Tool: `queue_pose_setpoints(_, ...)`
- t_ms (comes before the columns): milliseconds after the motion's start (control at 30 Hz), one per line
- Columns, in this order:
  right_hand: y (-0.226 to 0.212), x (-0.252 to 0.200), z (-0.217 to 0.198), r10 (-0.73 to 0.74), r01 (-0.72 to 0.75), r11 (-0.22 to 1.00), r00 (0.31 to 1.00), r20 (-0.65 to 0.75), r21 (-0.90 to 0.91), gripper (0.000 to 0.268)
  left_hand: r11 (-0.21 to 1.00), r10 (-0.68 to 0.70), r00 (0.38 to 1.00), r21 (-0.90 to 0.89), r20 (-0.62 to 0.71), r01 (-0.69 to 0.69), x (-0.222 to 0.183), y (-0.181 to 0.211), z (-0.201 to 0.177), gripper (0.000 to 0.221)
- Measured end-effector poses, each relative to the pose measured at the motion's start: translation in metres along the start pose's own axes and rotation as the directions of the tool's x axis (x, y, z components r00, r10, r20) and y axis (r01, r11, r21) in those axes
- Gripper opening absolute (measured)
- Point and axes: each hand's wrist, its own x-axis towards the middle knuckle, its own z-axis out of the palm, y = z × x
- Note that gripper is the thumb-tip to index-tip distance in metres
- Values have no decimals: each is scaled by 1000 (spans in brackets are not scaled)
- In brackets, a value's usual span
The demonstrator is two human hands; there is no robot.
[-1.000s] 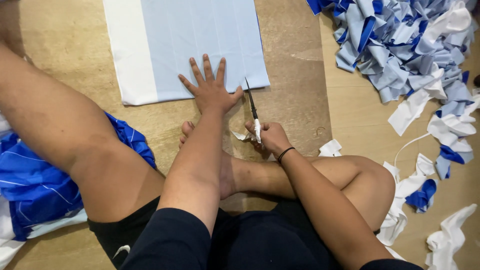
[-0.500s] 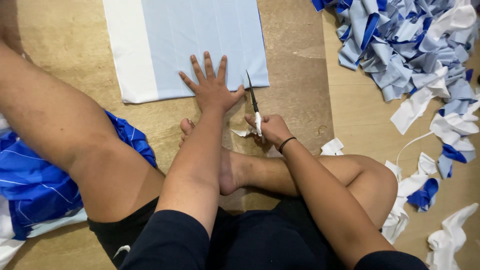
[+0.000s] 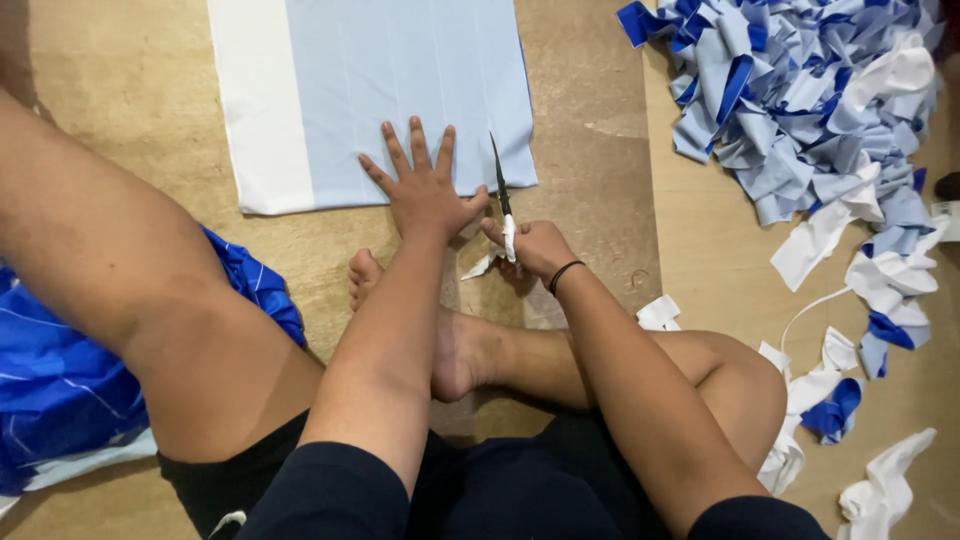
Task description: Cutting strips of blue and white striped fabric with scissors on a flat surface.
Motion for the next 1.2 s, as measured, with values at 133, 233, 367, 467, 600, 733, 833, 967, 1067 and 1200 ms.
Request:
queue_pose_setpoints(133,-6,-5,3,28,-27,999,998,52,-22,54,1000,3,1000,12,2,-3,-6,-2,-5,101)
queue_pose_setpoints(233,-20,-5,-5,22,-20,999,999,42,-42,56,999,26,1000,18,11,-26,-2,-1,-9,100)
queue_pose_setpoints(367,-23,14,-7,7,-7,999,1000,15,-44,58,997,75,997,28,5,-75,4,-2,9,97)
queue_pose_setpoints(467,-20,23,-6,-22,19,995,999,-27,-100,61,993,108,994,55,5,-108,-2,-2,7,93)
queue_pose_setpoints(600,-28,33,-12,-65,66,994,998,15,-87,57,994,108,994,23,-5,-108,4,-2,1,89)
queue_pose_setpoints(733,-44,36,-14,-115,110,991,991,72,70,48,986,153,983,-53,-101,-159,-1,-4,12,83)
queue_pose_setpoints(833,-48,34,-12,-126,126,992,991,47,-4,47,975,192,964,-75,-185,-209,-4,-5,18,73)
queue_pose_setpoints(967,-50,49,-17,-105,106,994,994,44,-29,48,969,203,954,-94,-221,-228,-2,-5,19,67)
queue_pose_setpoints(1067,-66,51,-18,-62,60,998,995,75,33,50,963,196,951,-139,-238,-233,-3,-6,21,63)
queue_pose_setpoints(1200,-71,62,-17,-58,57,998,997,46,9,54,958,205,942,-144,-267,-250,-6,-9,27,60)
